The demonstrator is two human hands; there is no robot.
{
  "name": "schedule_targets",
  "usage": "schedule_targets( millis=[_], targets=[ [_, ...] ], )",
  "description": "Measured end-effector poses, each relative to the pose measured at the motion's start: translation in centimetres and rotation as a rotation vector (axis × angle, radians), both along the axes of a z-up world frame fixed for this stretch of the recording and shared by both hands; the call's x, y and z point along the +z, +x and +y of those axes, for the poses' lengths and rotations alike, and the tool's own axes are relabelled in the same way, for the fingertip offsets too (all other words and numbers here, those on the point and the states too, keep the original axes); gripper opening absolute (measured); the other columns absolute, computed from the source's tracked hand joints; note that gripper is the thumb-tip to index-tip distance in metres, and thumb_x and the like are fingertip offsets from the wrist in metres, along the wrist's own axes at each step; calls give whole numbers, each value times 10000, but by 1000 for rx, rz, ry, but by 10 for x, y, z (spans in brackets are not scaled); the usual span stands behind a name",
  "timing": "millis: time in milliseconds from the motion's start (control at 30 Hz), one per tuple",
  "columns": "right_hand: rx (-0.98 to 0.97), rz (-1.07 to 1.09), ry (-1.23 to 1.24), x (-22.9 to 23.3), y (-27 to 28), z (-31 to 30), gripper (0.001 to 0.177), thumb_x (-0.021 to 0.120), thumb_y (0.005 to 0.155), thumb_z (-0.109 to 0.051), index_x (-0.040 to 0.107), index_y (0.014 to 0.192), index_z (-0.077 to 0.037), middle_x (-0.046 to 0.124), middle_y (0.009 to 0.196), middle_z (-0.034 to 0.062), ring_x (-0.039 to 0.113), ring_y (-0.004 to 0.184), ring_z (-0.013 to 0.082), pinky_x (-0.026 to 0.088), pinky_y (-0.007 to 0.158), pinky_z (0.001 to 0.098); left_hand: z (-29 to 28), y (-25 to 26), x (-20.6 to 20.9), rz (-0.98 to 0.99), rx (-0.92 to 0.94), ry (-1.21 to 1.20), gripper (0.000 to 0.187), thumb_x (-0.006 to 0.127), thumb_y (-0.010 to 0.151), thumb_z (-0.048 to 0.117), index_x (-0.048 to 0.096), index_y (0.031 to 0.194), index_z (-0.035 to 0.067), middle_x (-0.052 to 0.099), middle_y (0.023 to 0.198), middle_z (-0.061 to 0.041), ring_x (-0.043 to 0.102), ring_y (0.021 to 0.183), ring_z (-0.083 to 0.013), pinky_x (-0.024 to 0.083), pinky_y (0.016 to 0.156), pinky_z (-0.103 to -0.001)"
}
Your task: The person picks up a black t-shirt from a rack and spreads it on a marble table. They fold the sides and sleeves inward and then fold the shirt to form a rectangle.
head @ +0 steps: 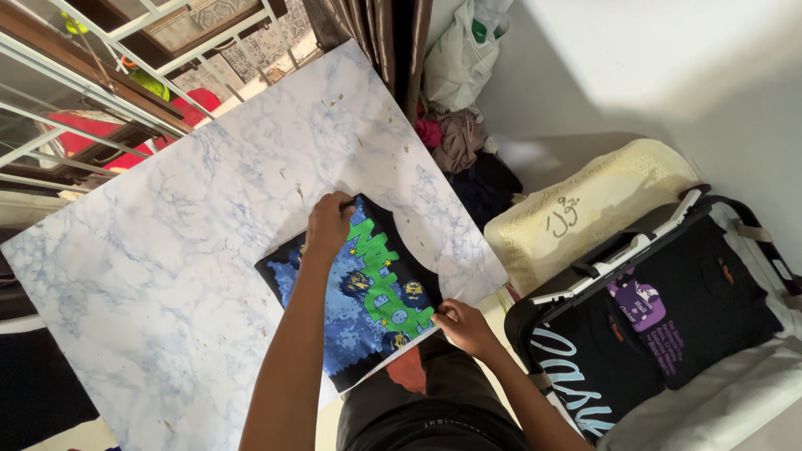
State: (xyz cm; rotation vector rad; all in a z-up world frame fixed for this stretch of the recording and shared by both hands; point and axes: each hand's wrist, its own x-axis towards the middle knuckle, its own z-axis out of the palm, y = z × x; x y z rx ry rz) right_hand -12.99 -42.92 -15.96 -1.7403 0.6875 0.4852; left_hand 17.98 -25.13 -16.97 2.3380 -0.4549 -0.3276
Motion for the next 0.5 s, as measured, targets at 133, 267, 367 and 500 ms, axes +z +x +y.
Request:
schedule_targets(
  millis=[133, 267, 367, 500],
  targets=[
    [-20, 3, 102, -13, -7, -7, 298, 664, 964, -307, 660, 1050, -22, 689, 805, 72, 615, 707, 134, 497, 661, 285, -1, -4, 12, 58, 40, -2, 180, 686, 950, 173, 661, 1120, 117, 739, 1023, -150, 696, 990, -380, 539, 839, -474],
    [17, -56, 146, -29, -15, -11, 285, 611, 999, -285, 603, 1103, -20, 713, 845, 61, 663, 769, 129, 520, 699, 287, -9, -5, 15, 5, 25, 79, 152, 672, 959, 177, 647, 1102, 131, 742, 1016, -139, 686, 987, -406, 526, 825, -509],
    [14, -123, 191, -39, -15, -13, 277, 594, 1014, -259, 594, 1081, 9, 705, 870, 68, 698, 816, 138, 551, 744, 290, -15, -2, 12, 24, 35, 182, 141, 670, 968, 217, 643, 1085, 144, 747, 977, -132, 688, 977, -398, 510, 842, -543],
    [-16, -47, 182, -31, -10, -11, 288, 599, 1000, -271, 595, 1086, 4, 724, 888, 101, 694, 817, 152, 548, 743, 299, -17, -1, 3, -3, 28, 214, 163, 669, 964, 229, 634, 1106, 156, 740, 1000, -128, 686, 985, -407, 506, 833, -572]
  ],
)
